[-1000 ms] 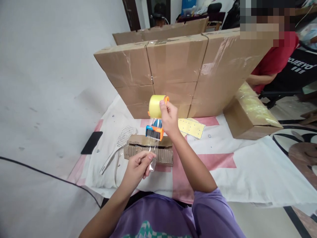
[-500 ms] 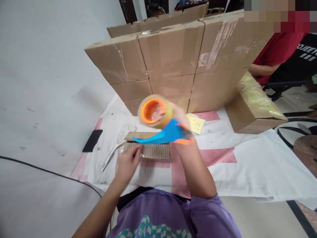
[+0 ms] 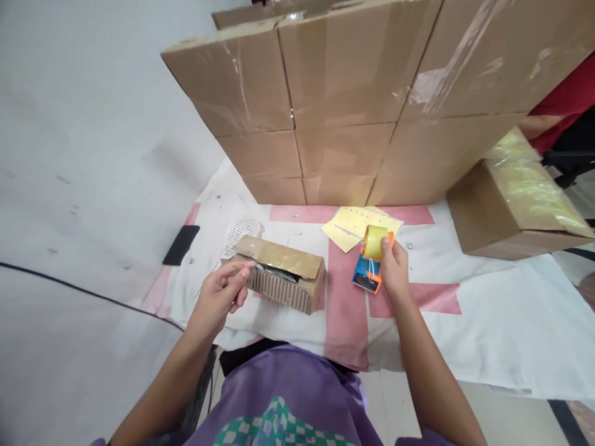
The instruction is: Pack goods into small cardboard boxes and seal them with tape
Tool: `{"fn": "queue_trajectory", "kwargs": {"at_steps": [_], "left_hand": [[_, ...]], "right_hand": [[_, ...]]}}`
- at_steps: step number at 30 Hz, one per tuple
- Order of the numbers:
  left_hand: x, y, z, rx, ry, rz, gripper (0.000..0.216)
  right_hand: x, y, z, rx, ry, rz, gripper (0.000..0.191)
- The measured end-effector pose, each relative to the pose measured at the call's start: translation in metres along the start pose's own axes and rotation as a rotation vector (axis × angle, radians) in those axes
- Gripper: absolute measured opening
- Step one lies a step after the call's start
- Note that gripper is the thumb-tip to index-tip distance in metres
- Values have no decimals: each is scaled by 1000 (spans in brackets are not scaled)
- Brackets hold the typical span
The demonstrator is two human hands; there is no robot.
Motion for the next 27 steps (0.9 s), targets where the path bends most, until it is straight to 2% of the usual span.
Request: {"fn": "queue_trajectory", "kwargs": {"at_steps": [2, 4, 6, 7, 8, 9, 11, 12, 14, 15, 17, 20, 22, 24, 26, 27], "left_hand": [[-1, 5, -3, 25, 20, 7, 42], [-5, 11, -8, 52, 33, 26, 43], [-8, 15, -14, 99, 57, 63, 45], [-8, 16, -17, 132, 71, 85, 45], [-8, 16, -20, 165, 82, 109, 45], [-7, 15, -23, 197, 86, 128, 44], [-5, 11, -28, 244, 74, 148, 39], [-3, 8, -30, 259, 62, 148, 37], [-1, 4, -33, 269, 36, 135, 35], [-1, 3, -35, 261, 31, 130, 35], [0, 4, -36, 228, 35, 141, 37], [3, 13, -35, 180, 30, 237, 41], [6, 22, -29, 71, -127, 383, 43], [9, 29, -22, -71, -423, 605, 42], [12, 29, -14, -141, -709, 833, 37], [15, 27, -10, -142, -802, 922, 33]], "right_hand": [[-15, 7, -9, 52, -51, -77, 53], [-15, 18, -18, -29, -9, -199, 50], [6, 29, -30, -222, 162, -323, 52], [24, 30, -39, -272, 279, -353, 52], [45, 26, -48, -254, 400, -365, 52], [67, 18, -60, -136, 509, -341, 45], [110, -12, -86, 322, 647, -270, 29], [129, -28, -99, 482, 688, -282, 26], [155, -57, -117, 708, 733, -331, 10], [163, -68, -122, 775, 747, -355, 7], [172, -83, -124, 864, 761, -379, 17], [180, -84, -115, 865, 753, -347, 19], [187, -79, -107, 803, 742, -305, 18], [195, -73, -102, 780, 702, -262, 17], [201, -71, -101, 855, 613, -208, 19], [201, -73, -101, 912, 552, -174, 20]]}}
Point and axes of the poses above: each hand's wrist, its own z-axis towards the middle knuckle, its own y-axis out of the back of the hand, x = y × z, the point moved 2 cm from there along z, towards the middle knuckle, and after that the axes turned 11 degrees about -x, right-handed, at the moved point
